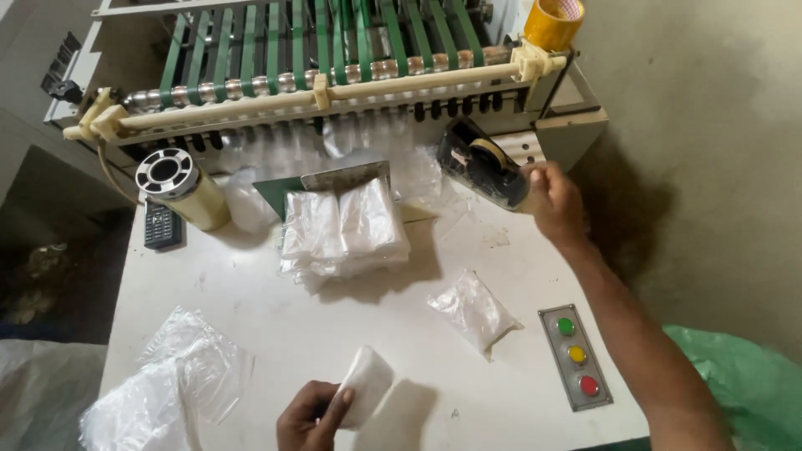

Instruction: The person is taking stacks of plastic bags, folding them, and placing them into individual plastic packaging sleeves.

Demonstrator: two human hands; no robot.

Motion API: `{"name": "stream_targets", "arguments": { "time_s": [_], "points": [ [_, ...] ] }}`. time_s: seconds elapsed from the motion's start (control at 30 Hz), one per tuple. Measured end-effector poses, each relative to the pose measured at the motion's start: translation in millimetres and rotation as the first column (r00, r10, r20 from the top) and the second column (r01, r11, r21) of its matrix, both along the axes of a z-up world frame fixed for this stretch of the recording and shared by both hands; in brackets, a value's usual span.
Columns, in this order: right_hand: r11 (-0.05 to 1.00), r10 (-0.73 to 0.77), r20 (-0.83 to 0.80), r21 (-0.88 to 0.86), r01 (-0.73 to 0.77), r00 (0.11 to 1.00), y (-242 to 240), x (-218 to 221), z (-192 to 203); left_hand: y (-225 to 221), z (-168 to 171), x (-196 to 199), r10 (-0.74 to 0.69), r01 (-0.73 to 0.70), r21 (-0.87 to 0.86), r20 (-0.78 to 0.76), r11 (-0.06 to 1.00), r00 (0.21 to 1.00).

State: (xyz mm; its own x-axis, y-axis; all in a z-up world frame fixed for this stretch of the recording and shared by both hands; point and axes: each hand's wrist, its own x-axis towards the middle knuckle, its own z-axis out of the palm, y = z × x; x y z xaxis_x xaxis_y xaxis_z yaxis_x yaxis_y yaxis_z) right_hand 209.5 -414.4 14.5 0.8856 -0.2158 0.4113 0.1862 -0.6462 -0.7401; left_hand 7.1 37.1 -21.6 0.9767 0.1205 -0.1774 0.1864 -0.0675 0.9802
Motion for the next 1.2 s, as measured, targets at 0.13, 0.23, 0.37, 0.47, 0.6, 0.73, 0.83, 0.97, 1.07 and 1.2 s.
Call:
{"name": "stream_targets", "arguments": {
  "time_s": [0.13, 0.23, 0.37, 0.47, 0.6, 0.73, 0.83, 0.97, 1.07, 1.2],
  "points": [
    [0.995, -0.076, -0.331, -0.088, 0.05, 0.94, -38, 72, 3, -13, 21, -2, 0.146, -0.245, 0.225, 0.38, 0.943, 0.913],
    [0.996, -0.027, -0.624, 0.05, 0.075, 0.781, -13, 65, 53, -20, 25, -10, 0.179, -0.312, 0.318, 0.386, 0.895, 0.905],
    [0.991, -0.119, -0.608, -0.115, 0.062, 0.785, 4, 27, 117, -26, 22, -6, 0.206, -0.373, 0.329, 0.444, 0.868, 0.872],
    [0.938, -0.237, -0.561, -0.346, 0.036, 0.793, -31, 19, 58, -30, 14, -6, 0.216, -0.405, 0.392, 0.443, 0.826, 0.87],
    [0.854, -0.403, -0.538, -0.513, 0.092, 0.74, -55, -2, -29, -51, 22, -7, 0.124, -0.348, 0.407, 0.484, 0.844, 0.866],
    [0.988, -0.046, -0.698, 0.074, 0.136, 0.715, 39, -67, 6, -82, 13, 1, -0.238, -0.227, 0.572, 0.623, 0.788, 0.745],
    [0.907, 0.352, -0.758, 0.421, 0.0, 0.549, 110, -123, 11, -98, -18, -1, -0.526, -0.165, 0.782, 0.542, 0.601, 0.655],
    [0.878, 0.465, -0.745, 0.456, -0.143, 0.478, 163, -157, 11, -106, -7, 0, -0.607, -0.194, 0.818, 0.541, 0.542, 0.582],
    [0.824, 0.482, -0.717, 0.566, 0.018, 0.504, 173, -177, -6, -92, -2, -9, -0.265, 0.185, 0.35, 0.196, 0.918, 0.944],
    [0.78, 0.555, -0.671, 0.626, -0.026, 0.492, 182, -190, -19, -73, -2, -9, -0.106, -0.004, -0.428, -0.232, 0.904, 0.967]
  ]
}}
